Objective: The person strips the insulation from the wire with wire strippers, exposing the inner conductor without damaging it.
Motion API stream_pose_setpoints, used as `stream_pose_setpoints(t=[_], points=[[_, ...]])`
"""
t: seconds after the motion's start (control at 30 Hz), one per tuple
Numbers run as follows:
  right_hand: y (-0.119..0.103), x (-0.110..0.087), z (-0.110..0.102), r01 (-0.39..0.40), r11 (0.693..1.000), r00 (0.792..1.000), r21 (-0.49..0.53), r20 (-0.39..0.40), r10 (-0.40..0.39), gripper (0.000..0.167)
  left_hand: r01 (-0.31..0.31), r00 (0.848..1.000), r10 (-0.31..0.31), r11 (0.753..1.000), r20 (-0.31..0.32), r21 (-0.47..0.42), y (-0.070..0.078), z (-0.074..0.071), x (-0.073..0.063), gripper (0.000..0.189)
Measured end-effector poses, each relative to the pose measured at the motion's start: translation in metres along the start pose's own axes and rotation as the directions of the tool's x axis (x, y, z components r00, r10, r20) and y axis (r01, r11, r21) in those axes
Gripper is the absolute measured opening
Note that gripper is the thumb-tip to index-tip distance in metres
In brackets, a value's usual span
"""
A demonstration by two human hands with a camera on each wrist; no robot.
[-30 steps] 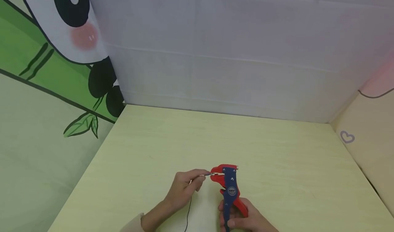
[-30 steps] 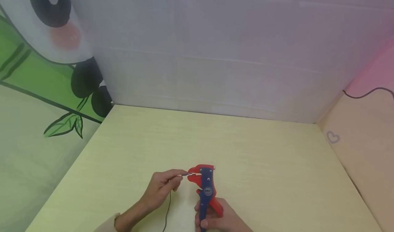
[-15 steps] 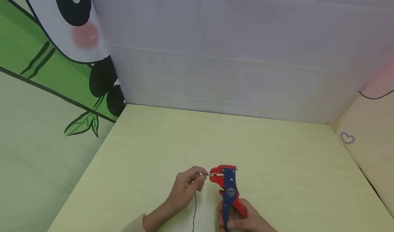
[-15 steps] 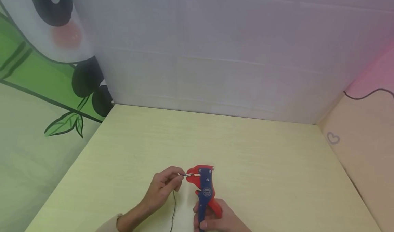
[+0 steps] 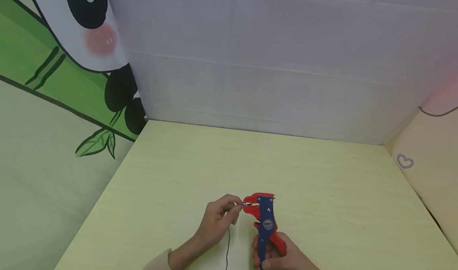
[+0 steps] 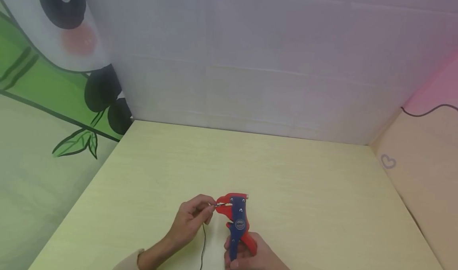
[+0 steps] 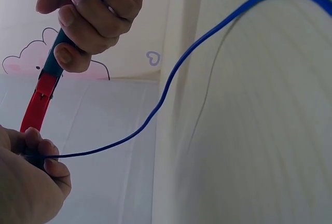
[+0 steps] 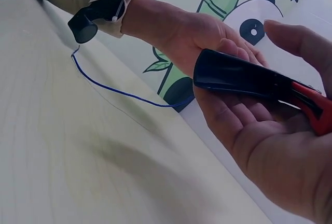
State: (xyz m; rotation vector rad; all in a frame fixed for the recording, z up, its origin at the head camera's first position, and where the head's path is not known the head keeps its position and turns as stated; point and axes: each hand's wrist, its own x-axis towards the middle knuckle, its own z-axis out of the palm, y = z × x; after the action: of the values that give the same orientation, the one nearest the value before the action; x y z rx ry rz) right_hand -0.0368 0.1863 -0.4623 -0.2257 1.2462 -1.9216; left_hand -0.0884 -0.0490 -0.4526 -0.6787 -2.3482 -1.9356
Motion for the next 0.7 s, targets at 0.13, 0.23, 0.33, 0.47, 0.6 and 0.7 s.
stream_pose_setpoints(t=[0.13,0.23,0.33,0.47,0.6,0.7], points=[[-0.0018,-0.0008,0.0024,-0.023,0.999,0.999,-0.025,-0.037,0.022,0.034,-0.020,1.000,0.020,1.000,0.002,0.004,-0.0009,0.0002,-0.0002,0.009],[-0.0021,-0.0007,0.0032,-0.033,0.998,0.997,-0.045,-0.068,0.030,0.036,-0.028,1.000,0.028,1.000,0.005,-0.002,-0.0017,0.0001,-0.0003,0.008],[-0.0012,-0.0007,0.0031,-0.045,0.997,0.994,-0.063,-0.101,0.039,0.037,-0.034,0.999,0.034,0.999,0.010,-0.011,-0.0020,0.0001,-0.0001,0.007],[0.0008,-0.0008,0.0027,-0.065,0.996,0.988,-0.068,-0.142,0.055,0.037,-0.041,0.999,0.041,0.999,0.013,-0.014,-0.0016,0.0004,0.0004,0.006],[0.0015,-0.0011,0.0033,-0.080,0.995,0.985,-0.057,-0.157,0.070,0.033,-0.040,0.999,0.040,0.999,0.017,-0.020,-0.0011,0.0004,0.0003,0.006],[0.0009,-0.0016,0.0042,-0.082,0.996,0.988,-0.026,-0.134,0.078,0.030,-0.044,0.999,0.044,0.999,0.019,-0.022,-0.0010,0.0004,0.0002,0.007]])
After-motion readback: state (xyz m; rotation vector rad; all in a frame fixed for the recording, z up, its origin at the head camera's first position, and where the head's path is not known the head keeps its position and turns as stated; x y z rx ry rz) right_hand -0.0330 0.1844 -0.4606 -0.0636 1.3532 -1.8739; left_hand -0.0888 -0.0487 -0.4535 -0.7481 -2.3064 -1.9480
